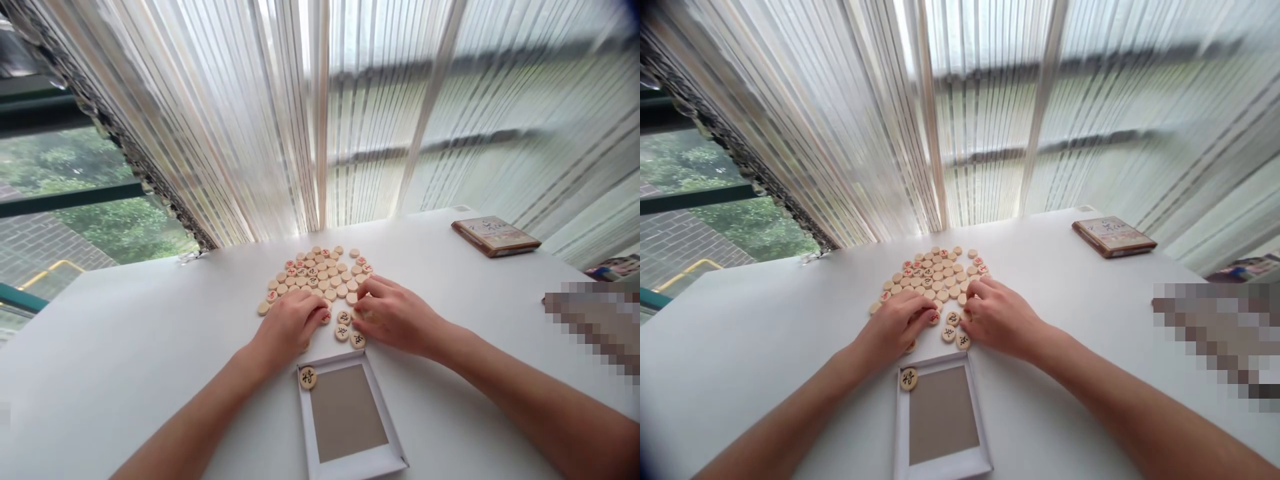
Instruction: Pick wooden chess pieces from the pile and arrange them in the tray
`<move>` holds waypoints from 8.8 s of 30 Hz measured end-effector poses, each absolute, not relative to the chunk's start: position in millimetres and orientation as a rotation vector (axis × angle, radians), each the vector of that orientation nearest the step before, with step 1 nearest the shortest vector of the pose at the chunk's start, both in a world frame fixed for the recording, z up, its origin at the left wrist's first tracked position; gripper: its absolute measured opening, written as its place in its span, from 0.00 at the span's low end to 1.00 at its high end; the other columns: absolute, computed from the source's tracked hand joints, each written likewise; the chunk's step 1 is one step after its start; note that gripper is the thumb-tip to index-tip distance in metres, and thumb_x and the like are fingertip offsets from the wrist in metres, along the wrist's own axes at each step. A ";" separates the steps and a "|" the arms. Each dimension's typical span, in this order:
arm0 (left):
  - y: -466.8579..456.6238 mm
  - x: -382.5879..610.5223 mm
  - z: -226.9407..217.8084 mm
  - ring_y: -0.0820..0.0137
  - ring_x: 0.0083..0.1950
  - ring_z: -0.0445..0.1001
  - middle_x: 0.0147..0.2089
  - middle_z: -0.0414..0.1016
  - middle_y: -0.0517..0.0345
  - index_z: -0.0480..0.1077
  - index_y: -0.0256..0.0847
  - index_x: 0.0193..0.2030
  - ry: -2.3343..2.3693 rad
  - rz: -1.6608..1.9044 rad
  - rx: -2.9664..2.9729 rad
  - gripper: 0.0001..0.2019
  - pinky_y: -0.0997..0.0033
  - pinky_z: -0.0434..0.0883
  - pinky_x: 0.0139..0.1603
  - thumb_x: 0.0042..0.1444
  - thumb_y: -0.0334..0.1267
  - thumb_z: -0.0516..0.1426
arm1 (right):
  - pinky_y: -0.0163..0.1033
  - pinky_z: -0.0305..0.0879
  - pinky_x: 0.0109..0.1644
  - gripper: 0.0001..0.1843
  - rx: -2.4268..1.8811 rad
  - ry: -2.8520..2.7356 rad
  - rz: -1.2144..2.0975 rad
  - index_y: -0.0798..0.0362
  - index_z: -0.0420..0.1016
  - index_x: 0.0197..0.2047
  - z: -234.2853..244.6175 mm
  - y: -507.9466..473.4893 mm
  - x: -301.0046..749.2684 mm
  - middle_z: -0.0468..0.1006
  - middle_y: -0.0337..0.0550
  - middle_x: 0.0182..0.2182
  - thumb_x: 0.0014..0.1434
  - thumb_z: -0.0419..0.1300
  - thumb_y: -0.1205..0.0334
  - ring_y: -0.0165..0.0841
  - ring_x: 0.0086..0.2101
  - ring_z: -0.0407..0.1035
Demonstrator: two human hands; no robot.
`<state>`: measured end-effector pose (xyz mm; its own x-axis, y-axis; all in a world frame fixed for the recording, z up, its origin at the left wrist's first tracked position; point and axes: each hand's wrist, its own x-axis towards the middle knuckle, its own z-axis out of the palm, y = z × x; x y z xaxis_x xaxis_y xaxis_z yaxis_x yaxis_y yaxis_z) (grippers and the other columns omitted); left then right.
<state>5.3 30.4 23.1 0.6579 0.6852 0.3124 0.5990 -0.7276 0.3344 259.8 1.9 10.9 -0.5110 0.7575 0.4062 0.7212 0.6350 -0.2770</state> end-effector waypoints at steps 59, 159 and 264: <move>44.3 11.6 28.2 0.61 0.45 0.78 0.43 0.79 0.50 0.80 0.41 0.42 1.295 0.622 2.628 0.11 0.60 0.76 0.50 0.71 0.34 0.55 | 0.40 0.67 0.36 0.08 -1.535 -2.234 0.213 0.51 0.79 0.33 21.0 8.6 277.1 0.79 0.44 0.33 0.62 0.70 0.59 0.37 0.33 0.73; 70.5 -86.7 68.7 0.66 0.33 0.75 0.33 0.78 0.60 0.75 0.43 0.34 1.414 0.103 2.313 0.08 0.70 0.70 0.34 0.57 0.44 0.63 | 0.35 0.71 0.28 0.09 -1.513 -2.128 0.750 0.52 0.83 0.34 31.7 77.9 284.0 0.84 0.39 0.23 0.63 0.64 0.59 0.33 0.23 0.77; 52.3 -23.6 50.2 0.65 0.35 0.81 0.34 0.83 0.56 0.81 0.40 0.41 1.394 0.527 2.380 0.05 0.70 0.75 0.36 0.61 0.36 0.63 | 0.36 0.70 0.35 0.07 -1.384 -2.243 0.521 0.52 0.84 0.37 30.7 53.3 240.9 0.86 0.39 0.28 0.66 0.64 0.64 0.33 0.29 0.79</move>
<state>-23.6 52.3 50.2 0.4524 0.8796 0.1473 0.7567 -0.4660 0.4586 240.9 53.3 30.7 -0.3946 0.9016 0.1771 0.7311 0.4248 -0.5339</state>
